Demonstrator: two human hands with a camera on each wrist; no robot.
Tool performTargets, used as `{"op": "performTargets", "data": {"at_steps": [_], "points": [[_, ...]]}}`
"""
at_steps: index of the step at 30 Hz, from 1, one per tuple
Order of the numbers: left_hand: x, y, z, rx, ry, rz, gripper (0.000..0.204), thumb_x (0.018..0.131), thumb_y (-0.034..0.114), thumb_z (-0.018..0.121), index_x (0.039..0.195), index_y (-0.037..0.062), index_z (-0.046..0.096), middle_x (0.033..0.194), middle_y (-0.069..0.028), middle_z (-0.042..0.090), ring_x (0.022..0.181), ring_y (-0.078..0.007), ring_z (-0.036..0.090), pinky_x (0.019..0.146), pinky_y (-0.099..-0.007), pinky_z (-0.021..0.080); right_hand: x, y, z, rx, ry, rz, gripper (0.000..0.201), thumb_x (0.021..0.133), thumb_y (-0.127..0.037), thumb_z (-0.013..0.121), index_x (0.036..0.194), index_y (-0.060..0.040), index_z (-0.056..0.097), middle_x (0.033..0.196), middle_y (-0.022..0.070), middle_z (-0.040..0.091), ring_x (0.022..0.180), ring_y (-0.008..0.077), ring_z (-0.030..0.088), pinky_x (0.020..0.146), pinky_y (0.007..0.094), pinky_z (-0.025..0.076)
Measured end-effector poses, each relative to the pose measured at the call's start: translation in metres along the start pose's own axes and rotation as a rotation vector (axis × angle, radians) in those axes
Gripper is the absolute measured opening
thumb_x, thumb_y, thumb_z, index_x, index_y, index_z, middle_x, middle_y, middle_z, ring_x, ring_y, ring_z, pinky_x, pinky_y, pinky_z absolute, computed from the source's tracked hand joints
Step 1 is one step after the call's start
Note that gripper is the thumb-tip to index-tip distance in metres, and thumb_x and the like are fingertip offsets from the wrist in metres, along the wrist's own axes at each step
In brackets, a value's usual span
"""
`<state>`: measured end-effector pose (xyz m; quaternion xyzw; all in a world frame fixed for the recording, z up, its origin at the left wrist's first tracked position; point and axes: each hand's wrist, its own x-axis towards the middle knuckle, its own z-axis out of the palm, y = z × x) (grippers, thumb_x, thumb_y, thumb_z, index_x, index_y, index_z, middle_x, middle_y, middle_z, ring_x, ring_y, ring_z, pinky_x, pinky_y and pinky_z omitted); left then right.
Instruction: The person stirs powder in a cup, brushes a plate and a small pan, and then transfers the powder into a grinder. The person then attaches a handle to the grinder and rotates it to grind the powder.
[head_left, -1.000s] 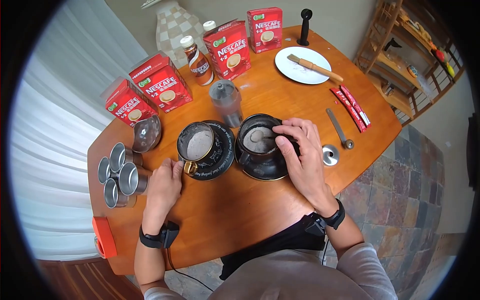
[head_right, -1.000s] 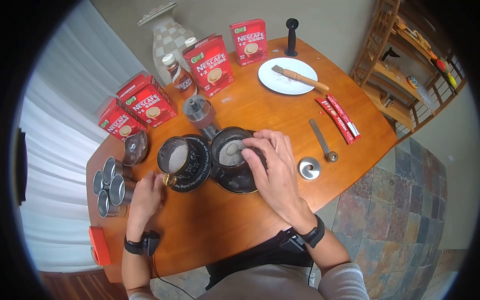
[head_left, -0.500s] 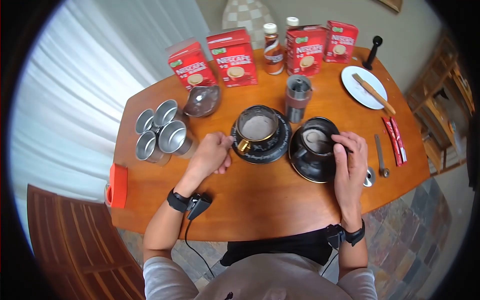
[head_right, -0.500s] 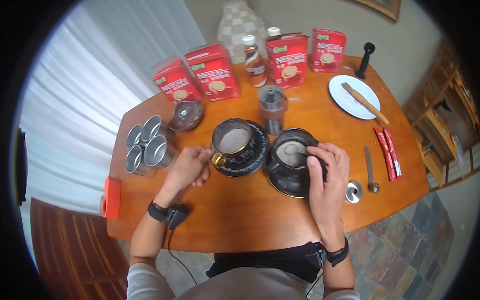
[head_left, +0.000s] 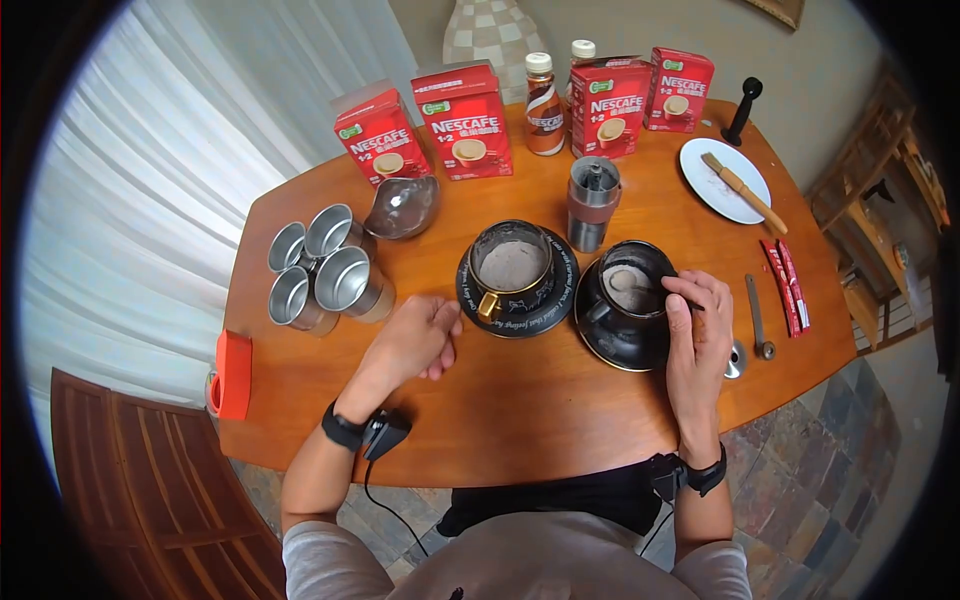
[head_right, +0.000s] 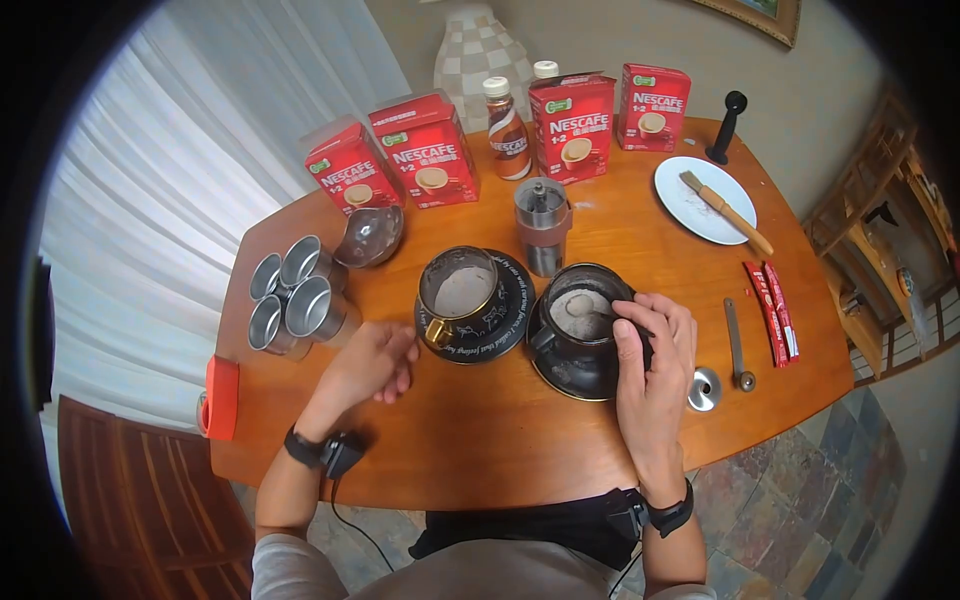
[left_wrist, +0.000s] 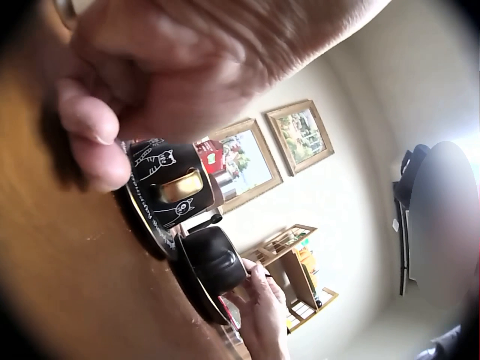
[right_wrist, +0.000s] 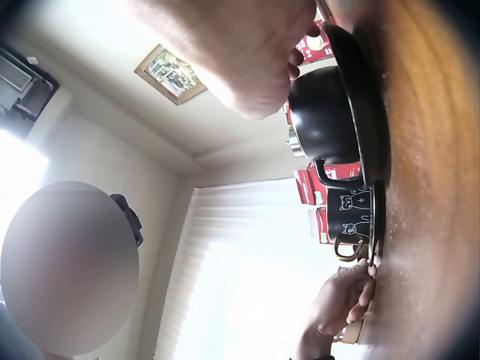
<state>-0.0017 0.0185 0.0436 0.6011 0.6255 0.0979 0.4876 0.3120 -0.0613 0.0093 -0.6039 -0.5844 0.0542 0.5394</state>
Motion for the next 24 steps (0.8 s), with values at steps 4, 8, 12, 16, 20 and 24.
{"op": "performTargets", "data": {"at_steps": [4, 8, 12, 16, 20, 24], "points": [[-0.041, 0.021, 0.008, 0.000, -0.262, 0.018, 0.028, 0.112, 0.025, 0.050, 0.107, 0.0010, 0.064, 0.066, -0.0038, 0.064, 0.052, -0.0098, 0.059, 0.050, -0.0260, 0.047, 0.001, -0.006, -0.001, 0.022, 0.013, 0.036, 0.013, 0.100, -0.010, 0.069, 0.110, -0.0025, 0.074, 0.120, 0.0157, 0.065, 0.113, 0.0310, 0.061, 0.094, 0.0385, 0.050], [-0.046, 0.029, 0.049, 0.078, -0.082, 0.510, 0.027, 0.111, 0.021, 0.051, 0.124, 0.0001, 0.063, 0.077, -0.0027, 0.065, 0.062, -0.0086, 0.060, 0.056, -0.0243, 0.047, 0.000, 0.001, 0.001, -0.002, 0.034, -0.021, 0.013, 0.099, -0.009, 0.070, 0.110, -0.0032, 0.074, 0.119, 0.0149, 0.065, 0.112, 0.0299, 0.061, 0.087, 0.0370, 0.052], [-0.019, 0.039, 0.080, 0.031, -0.012, 0.594, 0.028, 0.112, 0.021, 0.051, 0.129, 0.0010, 0.061, 0.081, -0.0021, 0.062, 0.063, -0.0081, 0.059, 0.056, -0.0238, 0.047, 0.000, -0.001, 0.000, 0.012, 0.037, 0.002, 0.014, 0.098, -0.009, 0.072, 0.110, -0.0030, 0.074, 0.119, 0.0147, 0.065, 0.111, 0.0300, 0.061, 0.089, 0.0383, 0.051], [-0.004, 0.064, 0.086, -0.065, -0.177, 0.427, 0.029, 0.112, 0.025, 0.050, 0.123, 0.0006, 0.062, 0.079, -0.0012, 0.060, 0.058, -0.0079, 0.057, 0.051, -0.0238, 0.046, 0.000, 0.002, 0.000, -0.005, 0.089, -0.045, 0.012, 0.096, -0.007, 0.074, 0.107, -0.0026, 0.075, 0.113, 0.0143, 0.066, 0.107, 0.0303, 0.062, 0.087, 0.0368, 0.051], [0.004, 0.076, 0.089, -0.075, -0.338, 0.392, 0.036, 0.113, 0.030, 0.048, 0.111, -0.0002, 0.067, 0.076, -0.0033, 0.064, 0.055, -0.0088, 0.060, 0.048, -0.0234, 0.046, 0.000, 0.000, -0.001, 0.037, 0.127, 0.000, 0.011, 0.094, -0.005, 0.075, 0.105, -0.0028, 0.075, 0.105, 0.0121, 0.065, 0.099, 0.0285, 0.061, 0.084, 0.0370, 0.049], [0.007, 0.079, 0.094, -0.130, -0.430, 0.332, 0.039, 0.112, 0.033, 0.050, 0.109, 0.0000, 0.069, 0.076, -0.0045, 0.066, 0.055, -0.0093, 0.062, 0.046, -0.0237, 0.046, 0.000, 0.001, -0.002, 0.032, 0.126, 0.025, 0.009, 0.094, -0.005, 0.075, 0.103, -0.0034, 0.076, 0.088, 0.0086, 0.060, 0.083, 0.0241, 0.056, 0.071, 0.0347, 0.046]]}}
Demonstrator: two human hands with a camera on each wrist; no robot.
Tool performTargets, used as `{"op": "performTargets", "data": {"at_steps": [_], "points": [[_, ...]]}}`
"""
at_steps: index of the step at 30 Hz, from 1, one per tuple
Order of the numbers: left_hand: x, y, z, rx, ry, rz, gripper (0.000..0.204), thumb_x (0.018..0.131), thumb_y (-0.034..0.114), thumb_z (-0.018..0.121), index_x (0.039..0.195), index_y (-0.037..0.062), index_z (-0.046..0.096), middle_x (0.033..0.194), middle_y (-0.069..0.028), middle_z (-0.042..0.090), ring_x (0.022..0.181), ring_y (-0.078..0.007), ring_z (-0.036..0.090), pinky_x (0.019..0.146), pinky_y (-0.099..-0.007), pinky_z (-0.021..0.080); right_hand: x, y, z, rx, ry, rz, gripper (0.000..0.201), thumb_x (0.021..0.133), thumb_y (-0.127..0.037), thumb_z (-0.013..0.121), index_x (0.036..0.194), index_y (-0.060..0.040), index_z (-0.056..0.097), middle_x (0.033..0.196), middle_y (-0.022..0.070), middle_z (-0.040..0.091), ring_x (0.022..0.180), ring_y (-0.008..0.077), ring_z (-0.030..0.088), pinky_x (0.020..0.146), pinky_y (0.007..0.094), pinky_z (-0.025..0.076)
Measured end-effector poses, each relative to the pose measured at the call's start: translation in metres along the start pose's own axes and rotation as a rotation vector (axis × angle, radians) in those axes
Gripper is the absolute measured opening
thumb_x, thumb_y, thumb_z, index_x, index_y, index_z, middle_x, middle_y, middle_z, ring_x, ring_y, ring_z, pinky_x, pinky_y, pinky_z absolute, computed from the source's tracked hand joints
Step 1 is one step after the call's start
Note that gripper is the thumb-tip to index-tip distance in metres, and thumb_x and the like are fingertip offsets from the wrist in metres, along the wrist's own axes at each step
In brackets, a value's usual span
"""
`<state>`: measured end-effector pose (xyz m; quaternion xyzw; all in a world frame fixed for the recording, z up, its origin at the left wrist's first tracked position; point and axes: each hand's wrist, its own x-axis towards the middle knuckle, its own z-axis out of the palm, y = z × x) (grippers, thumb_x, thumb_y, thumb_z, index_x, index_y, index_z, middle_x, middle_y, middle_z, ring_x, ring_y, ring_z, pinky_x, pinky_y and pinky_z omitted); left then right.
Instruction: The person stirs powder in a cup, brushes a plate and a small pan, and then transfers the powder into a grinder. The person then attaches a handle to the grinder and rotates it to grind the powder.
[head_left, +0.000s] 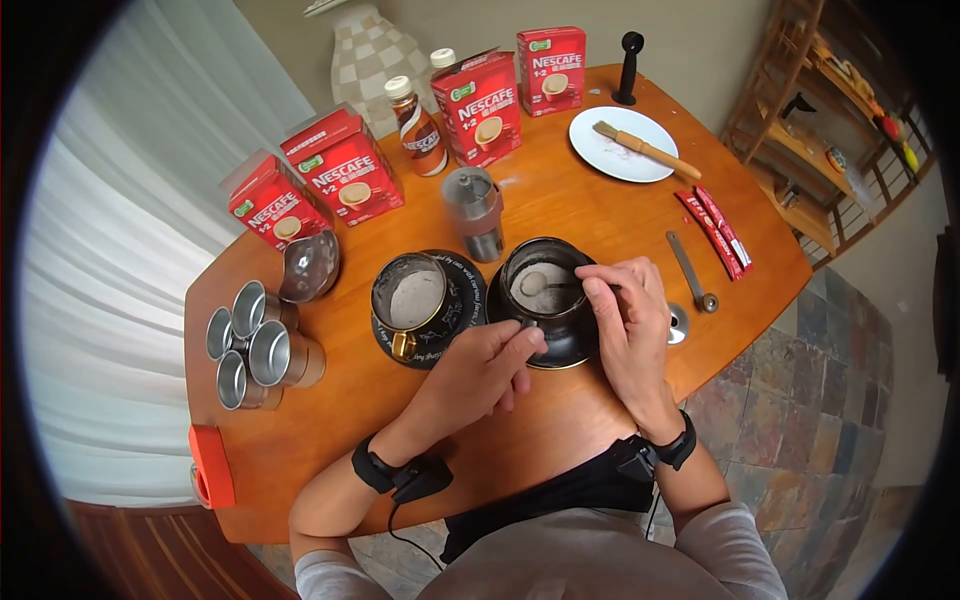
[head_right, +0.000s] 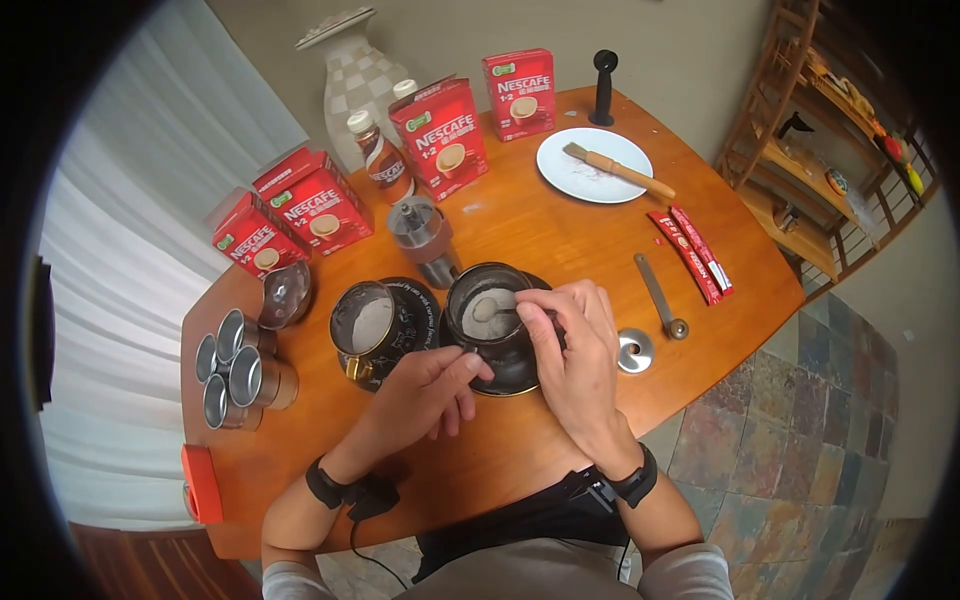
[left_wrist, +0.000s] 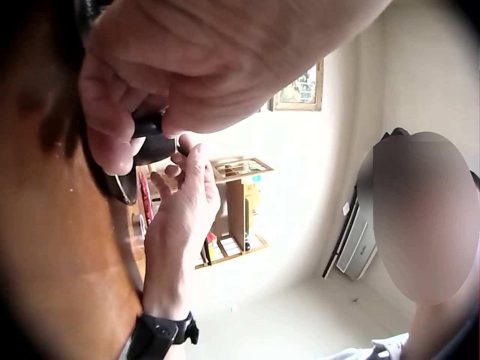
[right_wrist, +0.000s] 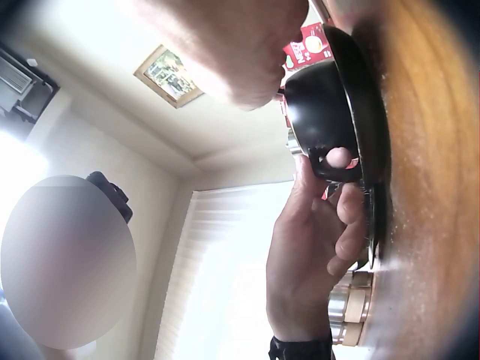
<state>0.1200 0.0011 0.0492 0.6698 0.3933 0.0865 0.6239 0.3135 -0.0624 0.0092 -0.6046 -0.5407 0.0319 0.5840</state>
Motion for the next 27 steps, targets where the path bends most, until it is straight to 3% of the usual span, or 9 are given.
{"op": "performTargets", "data": {"at_steps": [1, 7, 15, 18, 21, 24, 27], "points": [[0.000, -0.001, 0.000, 0.002, -0.008, 0.000, 0.038, 0.112, 0.033, 0.050, 0.108, 0.0002, 0.069, 0.076, -0.0045, 0.066, 0.056, -0.0094, 0.062, 0.046, -0.0236, 0.046, 0.001, -0.001, 0.000, -0.009, -0.002, -0.005, 0.008, 0.095, -0.006, 0.075, 0.103, -0.0036, 0.076, 0.081, 0.0073, 0.056, 0.077, 0.0227, 0.054, 0.067, 0.0346, 0.044], [-0.001, -0.005, -0.009, 0.022, 0.027, -0.005, 0.035, 0.111, 0.032, 0.050, 0.105, 0.0021, 0.067, 0.076, -0.0036, 0.065, 0.056, -0.0095, 0.063, 0.045, -0.0230, 0.045, 0.001, 0.000, -0.001, 0.017, -0.017, -0.039, 0.006, 0.095, -0.005, 0.074, 0.101, -0.0023, 0.075, 0.075, 0.0072, 0.056, 0.072, 0.0222, 0.053, 0.064, 0.0343, 0.042], [-0.003, -0.007, -0.005, 0.068, 0.119, 0.037, 0.034, 0.111, 0.032, 0.051, 0.097, 0.0030, 0.062, 0.074, -0.0024, 0.062, 0.054, -0.0092, 0.061, 0.044, -0.0237, 0.043, 0.008, -0.013, -0.011, -0.117, 0.010, -0.288, 0.007, 0.091, -0.001, 0.076, 0.097, -0.0005, 0.073, 0.082, 0.0101, 0.066, 0.070, 0.0269, 0.056, 0.062, 0.0370, 0.045], [-0.004, -0.009, -0.001, 0.194, 0.176, 0.082, 0.031, 0.110, 0.028, 0.053, 0.094, 0.0024, 0.061, 0.071, -0.0029, 0.060, 0.054, -0.0101, 0.060, 0.048, -0.0263, 0.045, 0.010, -0.018, -0.018, -0.194, -0.002, -0.335, 0.009, 0.090, 0.000, 0.076, 0.097, 0.0002, 0.071, 0.085, 0.0109, 0.068, 0.070, 0.0283, 0.057, 0.062, 0.0375, 0.046], [-0.001, -0.023, -0.001, 0.346, 0.230, 0.301, 0.027, 0.109, 0.024, 0.055, 0.095, 0.0012, 0.060, 0.068, -0.0052, 0.057, 0.055, -0.0130, 0.060, 0.053, -0.0298, 0.047, 0.011, -0.023, -0.019, -0.229, -0.013, -0.332, 0.010, 0.090, 0.001, 0.075, 0.098, 0.0007, 0.070, 0.088, 0.0120, 0.068, 0.072, 0.0292, 0.059, 0.064, 0.0380, 0.047], [-0.005, -0.019, 0.002, 0.383, 0.222, 0.280, 0.025, 0.105, 0.023, 0.061, 0.096, -0.0006, 0.057, 0.087, -0.0239, 0.065, 0.086, -0.0496, 0.062, 0.071, -0.0519, 0.048, 0.011, -0.024, -0.019, -0.181, -0.041, -0.303, 0.011, 0.090, 0.001, 0.075, 0.100, 0.0013, 0.070, 0.090, 0.0128, 0.069, 0.076, 0.0305, 0.061, 0.067, 0.0385, 0.050], [-0.006, -0.017, 0.001, 0.406, 0.204, 0.277, 0.025, 0.106, 0.023, 0.060, 0.098, -0.0005, 0.057, 0.090, -0.0246, 0.065, 0.086, -0.0483, 0.063, 0.072, -0.0528, 0.048, 0.011, -0.025, -0.018, -0.089, -0.114, -0.306, 0.012, 0.091, 0.002, 0.074, 0.102, 0.0017, 0.070, 0.091, 0.0133, 0.069, 0.080, 0.0318, 0.064, 0.071, 0.0386, 0.052]]}}
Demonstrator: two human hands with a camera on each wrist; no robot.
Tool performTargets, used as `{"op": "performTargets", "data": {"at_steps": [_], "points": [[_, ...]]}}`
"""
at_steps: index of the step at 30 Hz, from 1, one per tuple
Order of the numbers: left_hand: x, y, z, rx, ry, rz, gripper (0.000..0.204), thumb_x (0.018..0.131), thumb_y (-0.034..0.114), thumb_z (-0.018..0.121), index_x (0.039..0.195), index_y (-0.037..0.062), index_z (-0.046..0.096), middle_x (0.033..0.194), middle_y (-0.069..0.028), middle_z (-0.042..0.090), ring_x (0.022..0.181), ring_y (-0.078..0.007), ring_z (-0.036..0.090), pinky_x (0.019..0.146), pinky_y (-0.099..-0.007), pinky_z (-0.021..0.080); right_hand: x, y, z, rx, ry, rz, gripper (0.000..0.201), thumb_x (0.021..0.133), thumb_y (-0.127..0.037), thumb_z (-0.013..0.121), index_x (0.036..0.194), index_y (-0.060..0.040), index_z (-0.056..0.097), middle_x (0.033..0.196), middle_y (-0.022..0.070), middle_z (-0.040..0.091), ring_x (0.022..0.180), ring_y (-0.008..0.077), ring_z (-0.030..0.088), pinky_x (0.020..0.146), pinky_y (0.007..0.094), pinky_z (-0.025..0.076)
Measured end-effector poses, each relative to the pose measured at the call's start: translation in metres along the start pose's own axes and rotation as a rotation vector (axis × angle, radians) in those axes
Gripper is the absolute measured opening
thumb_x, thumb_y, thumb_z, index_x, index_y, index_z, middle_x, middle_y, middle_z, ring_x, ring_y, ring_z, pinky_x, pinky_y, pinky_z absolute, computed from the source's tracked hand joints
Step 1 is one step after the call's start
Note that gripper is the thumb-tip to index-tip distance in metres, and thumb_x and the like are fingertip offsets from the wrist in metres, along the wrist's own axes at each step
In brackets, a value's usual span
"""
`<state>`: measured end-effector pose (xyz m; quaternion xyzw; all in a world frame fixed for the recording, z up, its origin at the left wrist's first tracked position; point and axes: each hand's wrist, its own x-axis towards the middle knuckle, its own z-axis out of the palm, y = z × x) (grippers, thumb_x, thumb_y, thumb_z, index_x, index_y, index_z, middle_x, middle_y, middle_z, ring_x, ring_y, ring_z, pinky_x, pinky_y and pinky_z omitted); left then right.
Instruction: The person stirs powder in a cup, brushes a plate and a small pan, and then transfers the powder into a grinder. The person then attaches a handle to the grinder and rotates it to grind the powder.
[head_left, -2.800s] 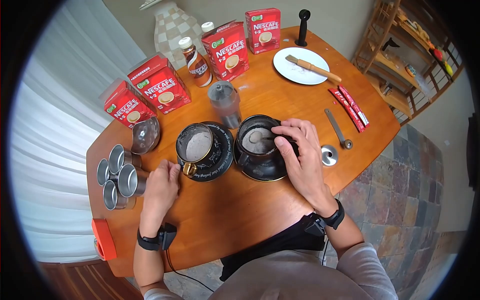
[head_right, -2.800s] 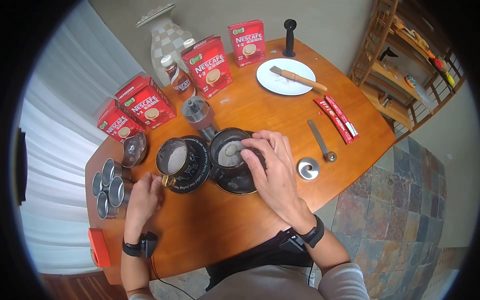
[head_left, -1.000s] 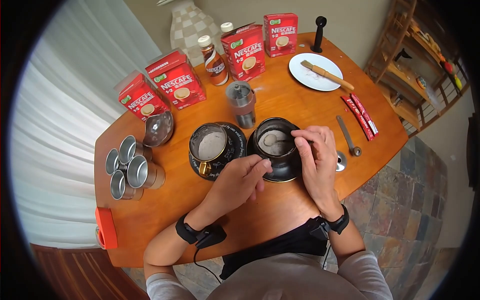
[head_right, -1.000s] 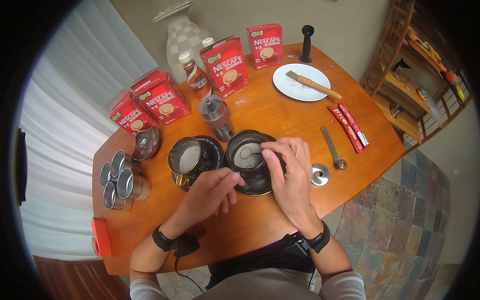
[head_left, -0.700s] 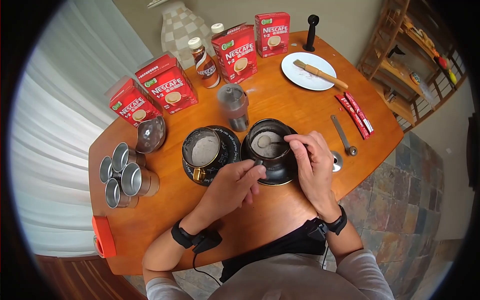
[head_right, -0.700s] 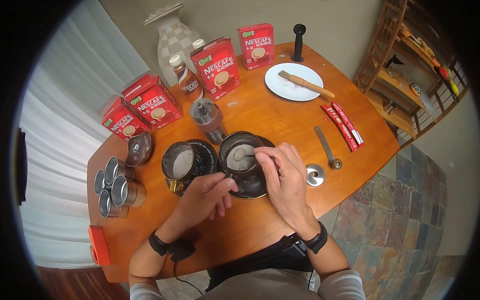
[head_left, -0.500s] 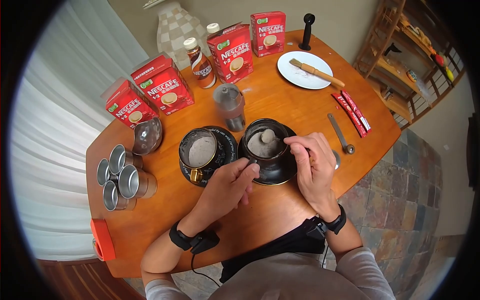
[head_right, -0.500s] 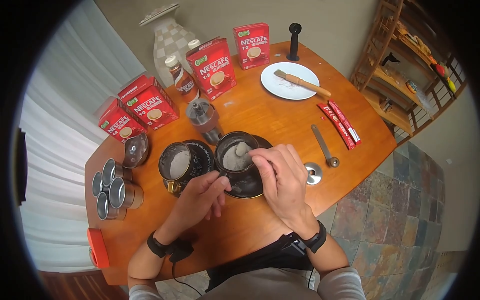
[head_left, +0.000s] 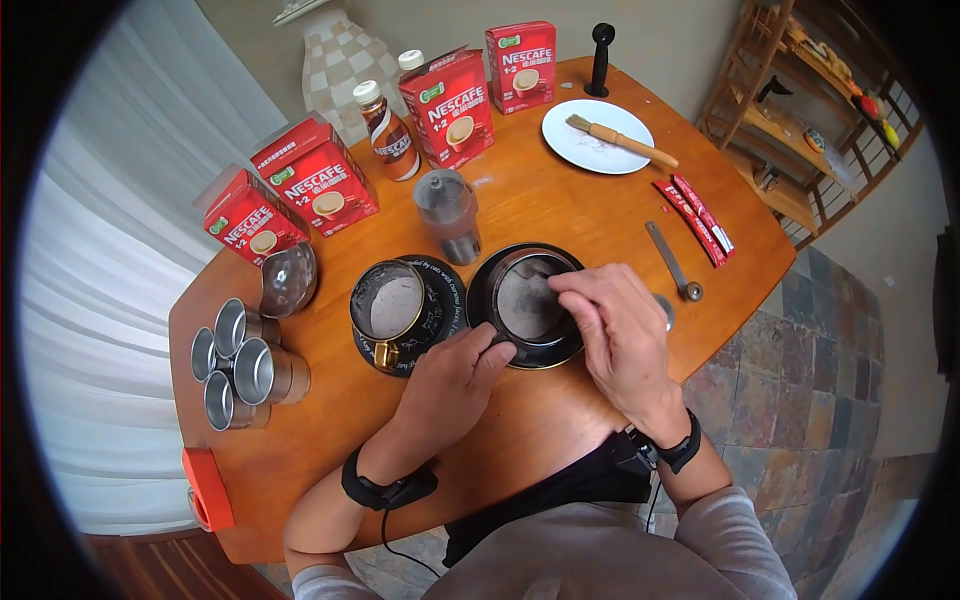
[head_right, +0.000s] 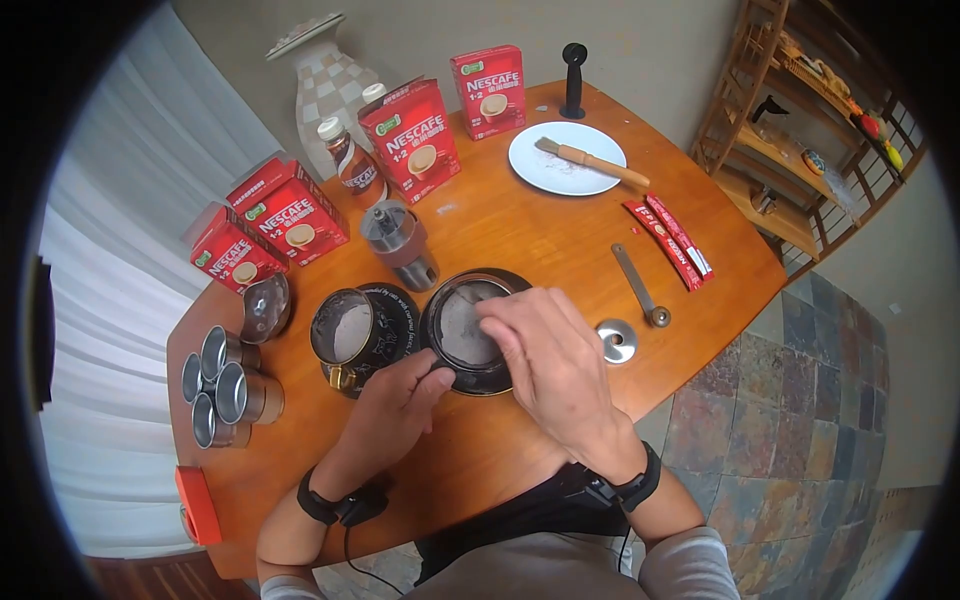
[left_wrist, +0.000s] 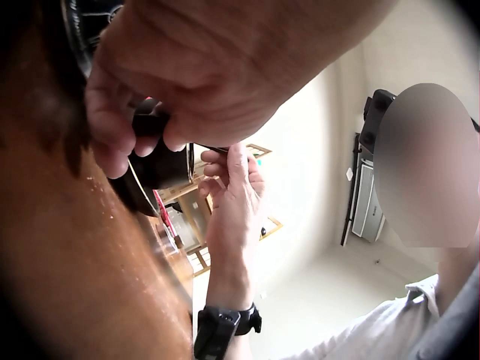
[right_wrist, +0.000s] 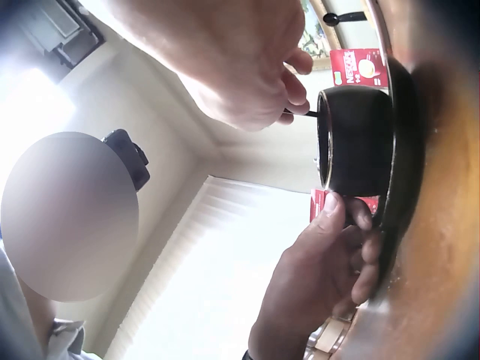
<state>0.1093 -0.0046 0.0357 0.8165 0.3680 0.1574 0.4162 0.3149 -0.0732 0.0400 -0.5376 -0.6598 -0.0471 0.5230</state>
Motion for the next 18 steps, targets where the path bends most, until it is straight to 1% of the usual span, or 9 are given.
{"op": "performTargets", "data": {"at_steps": [2, 5, 6, 9, 12, 15, 16, 18], "points": [[0.001, 0.000, -0.001, -0.020, -0.012, -0.014, 0.026, 0.106, 0.024, 0.059, 0.098, -0.0008, 0.057, 0.090, -0.0251, 0.065, 0.087, -0.0491, 0.063, 0.072, -0.0532, 0.048, -0.002, 0.001, 0.000, 0.083, -0.052, -0.008, 0.011, 0.091, 0.001, 0.073, 0.103, 0.0016, 0.071, 0.093, 0.0128, 0.069, 0.083, 0.0324, 0.064, 0.073, 0.0392, 0.053], [0.001, -0.003, 0.000, -0.017, -0.022, -0.040, 0.028, 0.107, 0.025, 0.058, 0.099, -0.0011, 0.057, 0.090, -0.0259, 0.065, 0.088, -0.0502, 0.062, 0.072, -0.0537, 0.048, -0.004, 0.002, -0.009, 0.167, -0.206, -0.011, 0.010, 0.091, 0.000, 0.074, 0.101, 0.0010, 0.072, 0.093, 0.0122, 0.069, 0.084, 0.0314, 0.064, 0.073, 0.0397, 0.053], [0.001, -0.004, 0.000, -0.012, -0.021, -0.051, 0.028, 0.108, 0.026, 0.058, 0.100, -0.0011, 0.057, 0.090, -0.0261, 0.065, 0.089, -0.0505, 0.062, 0.072, -0.0538, 0.047, -0.003, 0.002, -0.015, 0.153, -0.258, 0.001, 0.010, 0.090, -0.002, 0.075, 0.100, 0.0004, 0.072, 0.092, 0.0116, 0.069, 0.083, 0.0308, 0.065, 0.072, 0.0394, 0.053], [0.001, -0.001, -0.002, 0.002, -0.031, -0.058, 0.027, 0.108, 0.025, 0.058, 0.100, -0.0011, 0.056, 0.090, -0.0268, 0.065, 0.090, -0.0514, 0.062, 0.073, -0.0537, 0.047, 0.000, 0.005, -0.024, 0.125, -0.211, 0.011, 0.012, 0.090, -0.003, 0.076, 0.101, -0.0001, 0.073, 0.091, 0.0114, 0.069, 0.081, 0.0304, 0.065, 0.071, 0.0385, 0.053], [0.001, -0.003, -0.002, -0.009, -0.025, -0.042, 0.024, 0.107, 0.022, 0.059, 0.101, -0.0012, 0.056, 0.092, -0.0268, 0.065, 0.091, -0.0518, 0.061, 0.074, -0.0530, 0.047, 0.004, 0.003, -0.017, 0.055, -0.015, 0.029, 0.009, 0.092, -0.002, 0.075, 0.101, 0.0019, 0.075, 0.087, 0.0131, 0.072, 0.075, 0.0289, 0.066, 0.068, 0.0373, 0.052], [0.001, -0.004, -0.001, -0.012, -0.021, -0.028, 0.021, 0.107, 0.020, 0.059, 0.104, -0.0010, 0.058, 0.093, -0.0268, 0.065, 0.091, -0.0517, 0.061, 0.074, -0.0524, 0.048, 0.000, 0.008, -0.005, 0.041, 0.032, 0.028, 0.010, 0.092, -0.002, 0.076, 0.101, 0.0017, 0.076, 0.088, 0.0138, 0.073, 0.076, 0.0281, 0.067, 0.068, 0.0365, 0.052], [0.002, -0.002, -0.002, -0.022, -0.032, -0.038, 0.021, 0.107, 0.020, 0.059, 0.104, -0.0009, 0.058, 0.092, -0.0265, 0.065, 0.091, -0.0514, 0.061, 0.074, -0.0520, 0.048, -0.001, 0.007, -0.005, 0.067, -0.006, 0.049, 0.010, 0.091, -0.002, 0.076, 0.101, 0.0020, 0.076, 0.090, 0.0137, 0.074, 0.079, 0.0284, 0.068, 0.071, 0.0361, 0.053], [0.001, 0.005, -0.005, -0.045, -0.055, -0.064, 0.020, 0.108, 0.019, 0.059, 0.106, -0.0007, 0.059, 0.092, -0.0257, 0.064, 0.089, -0.0510, 0.060, 0.075, -0.0510, 0.048, -0.005, 0.009, -0.002, 0.147, -0.049, 0.036, 0.011, 0.090, -0.001, 0.075, 0.101, 0.0011, 0.074, 0.092, 0.0128, 0.072, 0.081, 0.0307, 0.066, 0.071, 0.0384, 0.054]]}}
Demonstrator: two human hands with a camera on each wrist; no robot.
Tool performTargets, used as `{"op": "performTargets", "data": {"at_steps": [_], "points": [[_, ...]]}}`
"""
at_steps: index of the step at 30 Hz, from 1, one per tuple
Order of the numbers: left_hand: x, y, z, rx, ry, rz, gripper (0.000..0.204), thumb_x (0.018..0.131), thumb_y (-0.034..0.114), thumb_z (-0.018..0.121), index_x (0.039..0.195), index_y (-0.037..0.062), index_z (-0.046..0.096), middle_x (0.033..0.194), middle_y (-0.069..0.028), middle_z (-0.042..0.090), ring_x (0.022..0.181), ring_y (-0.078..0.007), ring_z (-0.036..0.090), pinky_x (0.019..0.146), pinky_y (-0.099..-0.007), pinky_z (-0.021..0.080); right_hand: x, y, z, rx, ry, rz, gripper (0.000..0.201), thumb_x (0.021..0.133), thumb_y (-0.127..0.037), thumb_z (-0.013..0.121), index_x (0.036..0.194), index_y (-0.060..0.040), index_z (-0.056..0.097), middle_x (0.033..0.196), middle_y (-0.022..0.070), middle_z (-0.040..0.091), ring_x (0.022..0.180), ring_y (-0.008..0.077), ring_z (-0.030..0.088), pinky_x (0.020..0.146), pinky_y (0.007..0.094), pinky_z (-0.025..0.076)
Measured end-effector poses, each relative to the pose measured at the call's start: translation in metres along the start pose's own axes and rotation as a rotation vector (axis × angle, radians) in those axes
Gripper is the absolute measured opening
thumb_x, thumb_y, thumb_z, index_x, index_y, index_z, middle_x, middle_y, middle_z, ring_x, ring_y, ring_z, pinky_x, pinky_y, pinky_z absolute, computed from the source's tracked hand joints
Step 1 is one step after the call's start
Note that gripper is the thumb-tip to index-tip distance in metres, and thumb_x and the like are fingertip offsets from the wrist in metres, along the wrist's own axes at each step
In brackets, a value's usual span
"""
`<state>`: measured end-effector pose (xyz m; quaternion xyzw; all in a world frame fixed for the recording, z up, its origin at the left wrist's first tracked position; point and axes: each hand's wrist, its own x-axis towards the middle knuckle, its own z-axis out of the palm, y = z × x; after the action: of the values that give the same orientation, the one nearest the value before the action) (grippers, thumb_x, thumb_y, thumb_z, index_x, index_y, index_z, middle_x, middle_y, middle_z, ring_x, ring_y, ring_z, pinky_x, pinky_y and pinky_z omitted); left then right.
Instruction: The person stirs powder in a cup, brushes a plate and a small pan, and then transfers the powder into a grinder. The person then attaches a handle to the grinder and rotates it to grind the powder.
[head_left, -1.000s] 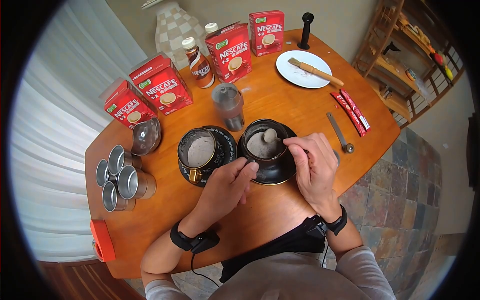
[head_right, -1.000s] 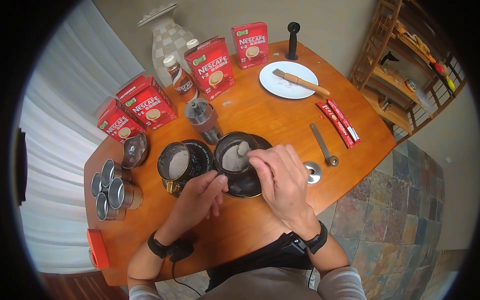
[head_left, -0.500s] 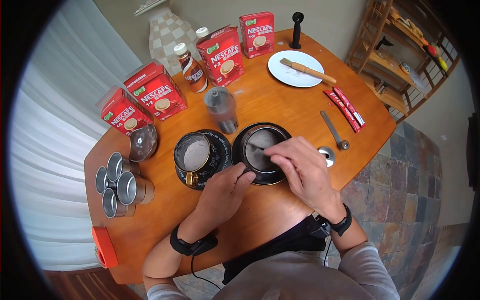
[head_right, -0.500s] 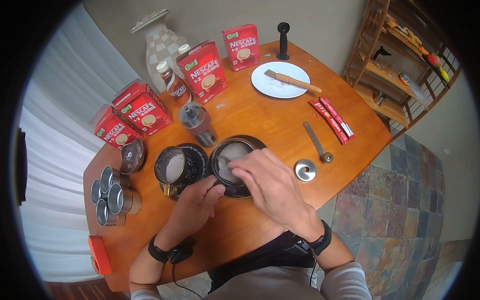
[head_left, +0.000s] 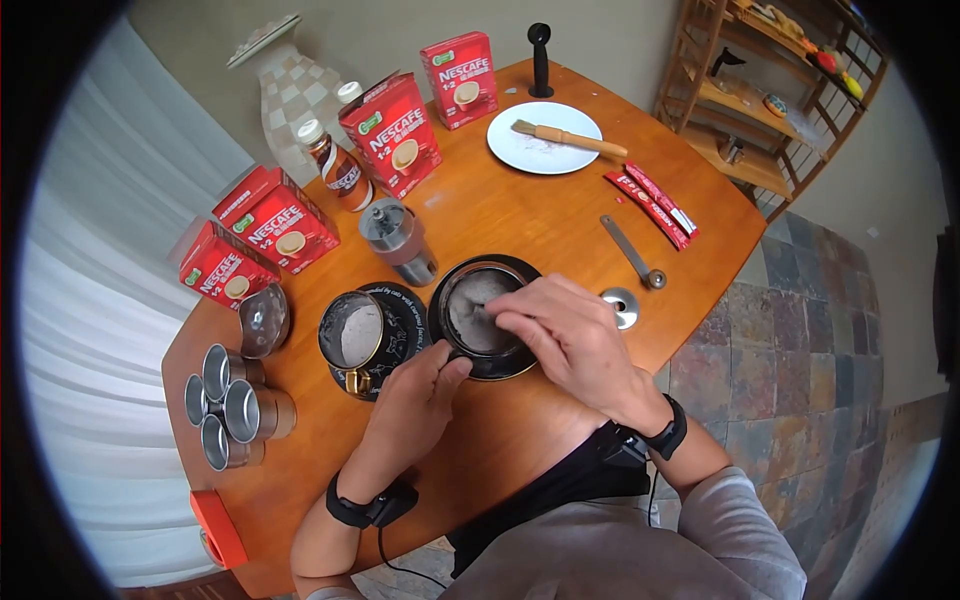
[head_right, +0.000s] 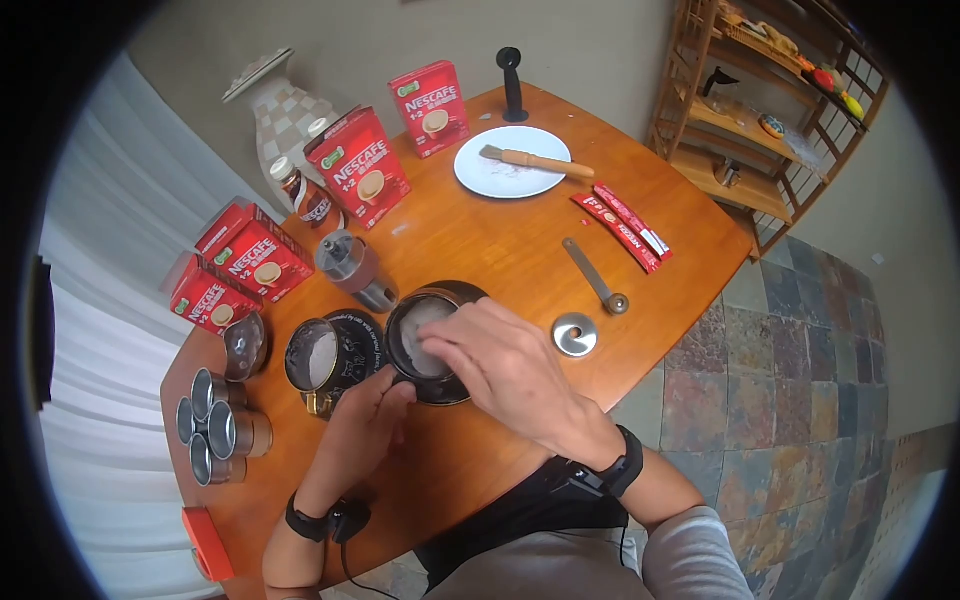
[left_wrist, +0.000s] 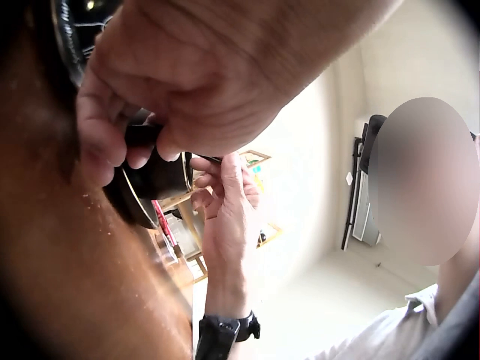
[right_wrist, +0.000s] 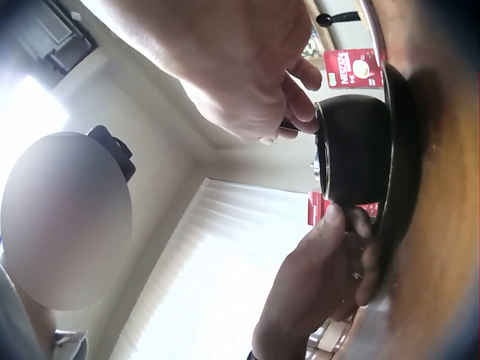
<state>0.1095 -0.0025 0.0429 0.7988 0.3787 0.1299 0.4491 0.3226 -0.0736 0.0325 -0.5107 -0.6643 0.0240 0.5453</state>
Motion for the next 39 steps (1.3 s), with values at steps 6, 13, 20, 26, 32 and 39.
{"op": "performTargets", "data": {"at_steps": [6, 13, 20, 26, 32, 39], "points": [[-0.001, 0.011, -0.003, 0.010, -0.040, -0.136, 0.021, 0.109, 0.020, 0.058, 0.106, -0.0002, 0.060, 0.084, -0.0190, 0.062, 0.066, -0.0338, 0.062, 0.066, -0.0431, 0.051, -0.003, 0.001, -0.018, 0.065, -0.095, 0.034, 0.008, 0.090, 0.000, 0.074, 0.098, 0.0009, 0.073, 0.091, 0.0118, 0.071, 0.080, 0.0318, 0.065, 0.071, 0.0395, 0.054], [-0.001, 0.011, -0.003, 0.039, -0.033, -0.106, 0.020, 0.109, 0.019, 0.058, 0.105, -0.0009, 0.060, 0.080, -0.0146, 0.061, 0.062, -0.0243, 0.063, 0.060, -0.0386, 0.050, -0.002, 0.001, 0.001, 0.004, 0.113, 0.051, 0.010, 0.092, -0.001, 0.075, 0.101, 0.0023, 0.076, 0.090, 0.0135, 0.074, 0.078, 0.0290, 0.069, 0.068, 0.0364, 0.054], [0.000, 0.011, -0.003, 0.022, -0.046, -0.127, 0.018, 0.109, 0.017, 0.058, 0.109, -0.0001, 0.062, 0.082, -0.0125, 0.061, 0.062, -0.0218, 0.063, 0.060, -0.0370, 0.050, -0.006, 0.008, -0.019, 0.134, -0.135, 0.042, 0.009, 0.091, 0.000, 0.073, 0.099, 0.0011, 0.073, 0.091, 0.0121, 0.070, 0.081, 0.0331, 0.065, 0.071, 0.0401, 0.054], [-0.001, 0.009, -0.003, 0.050, -0.041, -0.126, 0.017, 0.108, 0.016, 0.059, 0.112, 0.0006, 0.064, 0.083, -0.0128, 0.061, 0.063, -0.0227, 0.063, 0.061, -0.0372, 0.051, 0.001, 0.003, -0.016, 0.029, 0.053, 0.092, 0.011, 0.093, -0.004, 0.075, 0.103, -0.0002, 0.076, 0.095, 0.0114, 0.074, 0.086, 0.0301, 0.069, 0.074, 0.0380, 0.055], [-0.001, 0.011, -0.003, 0.042, -0.034, -0.137, 0.017, 0.107, 0.017, 0.061, 0.111, 0.0007, 0.064, 0.081, -0.0141, 0.061, 0.063, -0.0264, 0.063, 0.062, -0.0391, 0.051, -0.002, 0.001, -0.020, 0.086, -0.216, 0.082, 0.014, 0.092, -0.003, 0.076, 0.106, -0.0022, 0.076, 0.096, 0.0101, 0.073, 0.087, 0.0293, 0.068, 0.076, 0.0386, 0.055], [-0.001, 0.004, -0.003, 0.126, -0.021, -0.078, 0.016, 0.107, 0.014, 0.056, 0.103, 0.0000, 0.063, 0.075, -0.0076, 0.060, 0.063, -0.0172, 0.060, 0.060, -0.0333, 0.049, 0.002, 0.000, -0.015, 0.031, -0.106, -0.015, 0.016, 0.089, -0.003, 0.077, 0.105, -0.0037, 0.074, 0.095, 0.0082, 0.069, 0.085, 0.0285, 0.064, 0.072, 0.0383, 0.054]]}}
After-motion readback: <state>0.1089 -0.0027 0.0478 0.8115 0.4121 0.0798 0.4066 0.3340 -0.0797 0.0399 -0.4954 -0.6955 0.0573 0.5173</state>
